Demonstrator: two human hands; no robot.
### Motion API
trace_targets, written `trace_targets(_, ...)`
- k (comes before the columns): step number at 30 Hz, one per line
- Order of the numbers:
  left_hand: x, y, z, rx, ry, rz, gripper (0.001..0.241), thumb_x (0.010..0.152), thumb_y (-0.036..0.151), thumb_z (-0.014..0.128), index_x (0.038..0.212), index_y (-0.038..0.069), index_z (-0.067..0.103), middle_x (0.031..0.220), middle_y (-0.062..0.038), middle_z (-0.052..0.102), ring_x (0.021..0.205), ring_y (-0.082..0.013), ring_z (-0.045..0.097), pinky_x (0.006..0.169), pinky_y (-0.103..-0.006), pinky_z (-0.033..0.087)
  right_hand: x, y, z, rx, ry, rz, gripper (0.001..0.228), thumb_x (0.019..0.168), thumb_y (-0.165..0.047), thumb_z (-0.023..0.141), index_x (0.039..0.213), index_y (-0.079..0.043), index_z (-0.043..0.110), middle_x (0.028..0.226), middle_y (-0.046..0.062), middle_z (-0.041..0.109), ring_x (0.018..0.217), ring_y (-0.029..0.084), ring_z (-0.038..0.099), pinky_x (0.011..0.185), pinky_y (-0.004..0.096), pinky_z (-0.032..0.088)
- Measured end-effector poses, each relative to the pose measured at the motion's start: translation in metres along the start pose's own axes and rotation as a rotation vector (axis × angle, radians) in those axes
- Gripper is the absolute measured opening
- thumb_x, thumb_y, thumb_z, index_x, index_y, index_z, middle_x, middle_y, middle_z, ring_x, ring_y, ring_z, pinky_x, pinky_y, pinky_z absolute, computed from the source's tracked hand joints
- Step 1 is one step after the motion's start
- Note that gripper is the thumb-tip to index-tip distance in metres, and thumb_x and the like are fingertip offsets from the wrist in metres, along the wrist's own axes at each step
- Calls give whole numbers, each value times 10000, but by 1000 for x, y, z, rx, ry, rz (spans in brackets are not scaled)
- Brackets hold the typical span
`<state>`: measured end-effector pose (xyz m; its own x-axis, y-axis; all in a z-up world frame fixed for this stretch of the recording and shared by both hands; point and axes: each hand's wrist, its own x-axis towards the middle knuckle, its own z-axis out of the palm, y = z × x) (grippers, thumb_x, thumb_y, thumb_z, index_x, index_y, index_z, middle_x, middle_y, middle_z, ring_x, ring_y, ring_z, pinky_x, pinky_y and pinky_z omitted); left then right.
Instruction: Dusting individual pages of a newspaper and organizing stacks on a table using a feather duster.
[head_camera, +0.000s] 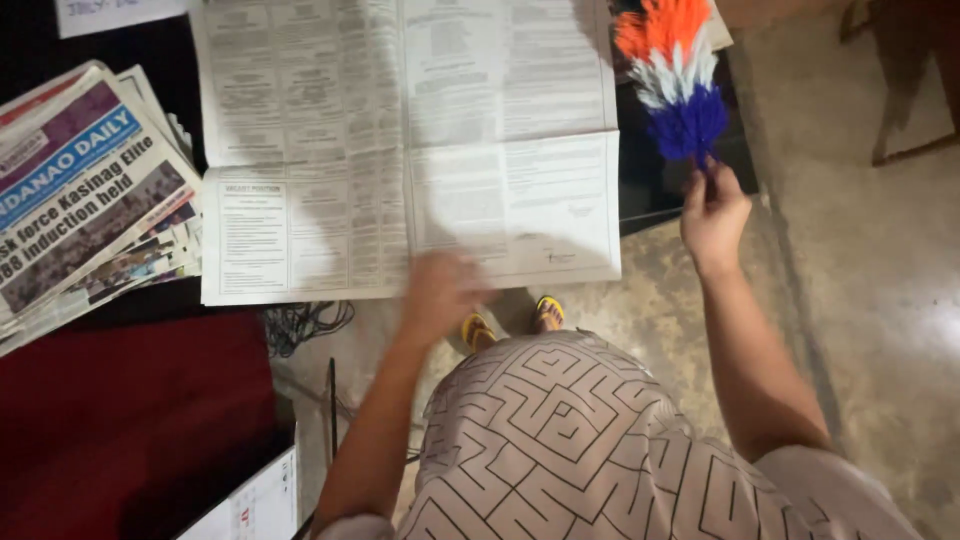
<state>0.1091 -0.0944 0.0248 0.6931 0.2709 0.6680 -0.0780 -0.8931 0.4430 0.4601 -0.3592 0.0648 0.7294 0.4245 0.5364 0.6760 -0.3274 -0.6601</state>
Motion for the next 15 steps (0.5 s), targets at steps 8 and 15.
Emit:
trace_targets(8, 32, 58, 68, 304, -301, 95, 158, 941, 230, 615, 1055, 174, 709, 1001, -23, 655, 1018, -233, 666, 852, -394, 530, -2, -8, 3, 210, 95, 162, 69, 1080, 78, 623, 1136, 65, 662, 778, 184, 689, 724, 244, 691, 628, 354, 534)
trace_targets(15, 49, 62, 41, 258, -299, -45, 73, 902, 240, 679, 875, 268, 741, 731, 42, 632, 684, -195, 678, 646, -335, 552, -26, 12, 20, 452, 180, 571, 76, 1071, -41, 589, 1051, -54, 661, 699, 119, 639, 425, 132, 524, 344, 269, 412)
